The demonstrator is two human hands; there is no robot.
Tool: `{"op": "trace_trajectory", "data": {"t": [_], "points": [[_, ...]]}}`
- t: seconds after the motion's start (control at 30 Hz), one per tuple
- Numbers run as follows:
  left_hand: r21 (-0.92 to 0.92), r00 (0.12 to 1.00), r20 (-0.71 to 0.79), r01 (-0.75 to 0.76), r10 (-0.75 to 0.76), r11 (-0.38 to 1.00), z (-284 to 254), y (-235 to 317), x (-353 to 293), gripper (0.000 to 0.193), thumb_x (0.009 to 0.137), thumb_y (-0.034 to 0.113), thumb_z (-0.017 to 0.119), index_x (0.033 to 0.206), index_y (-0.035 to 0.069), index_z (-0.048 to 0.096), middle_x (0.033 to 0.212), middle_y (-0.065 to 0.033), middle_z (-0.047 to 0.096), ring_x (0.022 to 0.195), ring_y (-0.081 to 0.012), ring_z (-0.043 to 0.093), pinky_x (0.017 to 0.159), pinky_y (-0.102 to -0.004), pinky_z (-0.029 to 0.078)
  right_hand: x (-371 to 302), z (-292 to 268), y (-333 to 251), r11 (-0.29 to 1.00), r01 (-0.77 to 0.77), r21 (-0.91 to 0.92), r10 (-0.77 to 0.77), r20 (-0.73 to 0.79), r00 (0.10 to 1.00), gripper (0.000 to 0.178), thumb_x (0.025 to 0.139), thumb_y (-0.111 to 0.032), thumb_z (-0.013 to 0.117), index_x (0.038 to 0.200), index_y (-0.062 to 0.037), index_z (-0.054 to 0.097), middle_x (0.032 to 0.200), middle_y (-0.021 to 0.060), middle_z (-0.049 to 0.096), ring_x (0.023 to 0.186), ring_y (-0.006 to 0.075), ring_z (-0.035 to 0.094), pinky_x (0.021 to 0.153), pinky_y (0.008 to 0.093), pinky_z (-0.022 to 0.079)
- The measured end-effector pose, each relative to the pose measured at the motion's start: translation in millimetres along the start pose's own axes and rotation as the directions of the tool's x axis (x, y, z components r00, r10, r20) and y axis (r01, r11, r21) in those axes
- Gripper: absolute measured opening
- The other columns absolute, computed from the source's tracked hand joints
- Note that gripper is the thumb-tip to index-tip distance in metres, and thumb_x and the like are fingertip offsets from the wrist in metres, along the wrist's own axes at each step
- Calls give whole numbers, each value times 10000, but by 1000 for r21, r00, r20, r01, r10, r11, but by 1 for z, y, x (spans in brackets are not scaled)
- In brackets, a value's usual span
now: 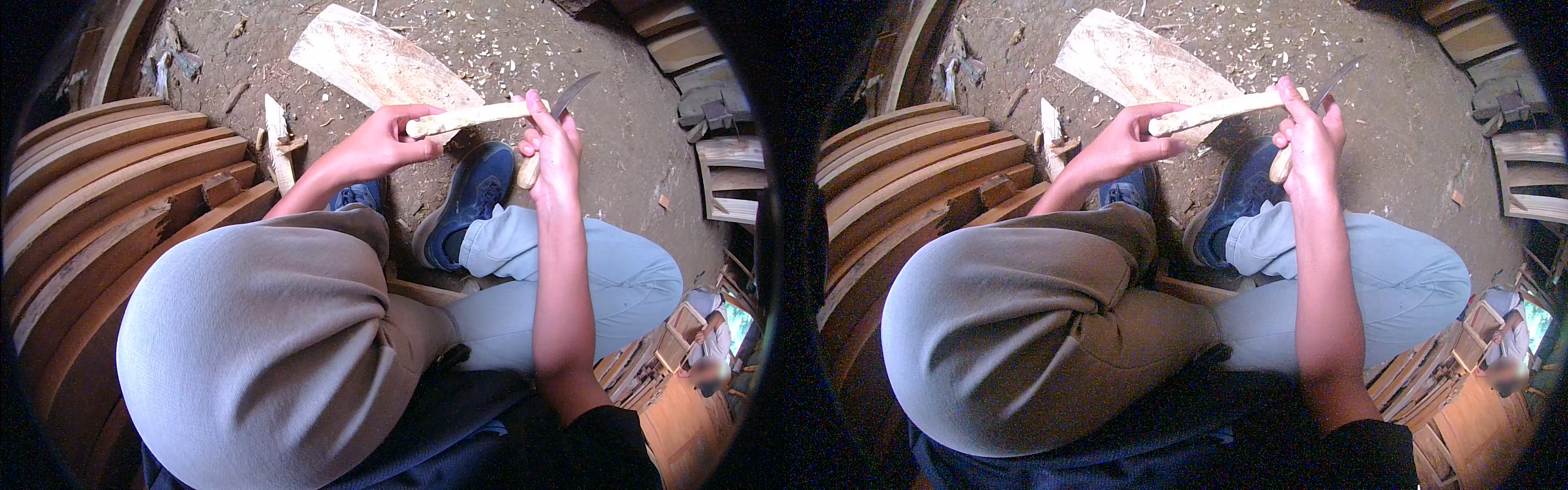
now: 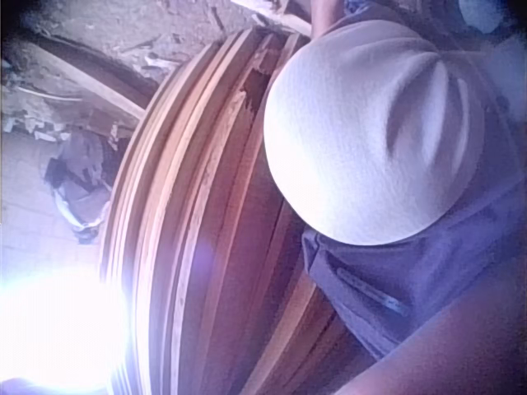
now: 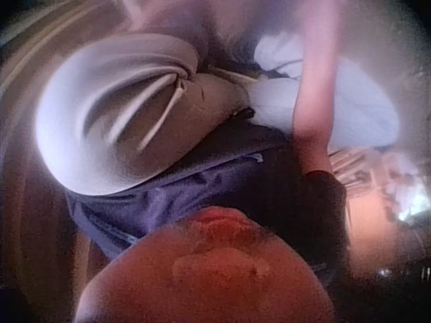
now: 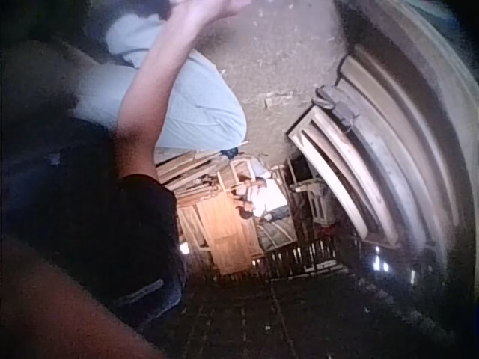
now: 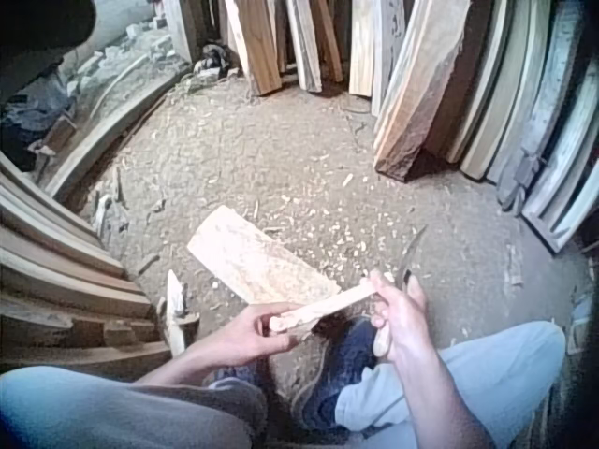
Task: The person sits on the floor and uses a knife to shave and shape a small piece of wood. They repeatedly pare the edges and inspect the piece, occasionally turning it over to work different sides.
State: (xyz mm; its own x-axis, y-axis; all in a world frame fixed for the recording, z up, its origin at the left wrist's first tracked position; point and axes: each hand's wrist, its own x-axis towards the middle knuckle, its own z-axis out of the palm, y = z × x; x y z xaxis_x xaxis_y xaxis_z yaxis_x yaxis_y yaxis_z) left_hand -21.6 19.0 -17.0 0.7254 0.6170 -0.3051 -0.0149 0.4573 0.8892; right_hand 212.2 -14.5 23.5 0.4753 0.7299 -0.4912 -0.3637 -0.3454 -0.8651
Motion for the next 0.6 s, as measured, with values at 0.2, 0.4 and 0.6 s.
{"op": "trace_trajectory", "data": {"t": [0.2,0.4,0.6], "points": [[3,998,48,-36,36,999,1,1,-1,518,852,56,679,1331,-23,499,1002,-27,655,825,-56,583,755,-213,485,0,-1,-1,1000,-4,12,4,13,1000,526,851,-139,746,1226,-11,399,952,138,674,498,32,379,409,197,329],[-6,996,60,68,-68,998,-1,8,-2,479,921,172,618,1356,19,490,984,-74,678,743,-73,602,603,-222,494,1,-2,-2,1000,2,-1,-2,-1,1000,573,849,-134,748,1269,-9,379,954,134,679,499,34,383,410,196,331],[-6,997,-14,69,-69,998,-2,2,1,400,985,268,519,1312,39,547,824,-41,668,612,-71,587,523,-212,458,-2,1,-2,999,29,-19,-28,18,999,581,849,-127,749,1275,-13,370,947,128,681,498,35,388,412,196,336]]}}
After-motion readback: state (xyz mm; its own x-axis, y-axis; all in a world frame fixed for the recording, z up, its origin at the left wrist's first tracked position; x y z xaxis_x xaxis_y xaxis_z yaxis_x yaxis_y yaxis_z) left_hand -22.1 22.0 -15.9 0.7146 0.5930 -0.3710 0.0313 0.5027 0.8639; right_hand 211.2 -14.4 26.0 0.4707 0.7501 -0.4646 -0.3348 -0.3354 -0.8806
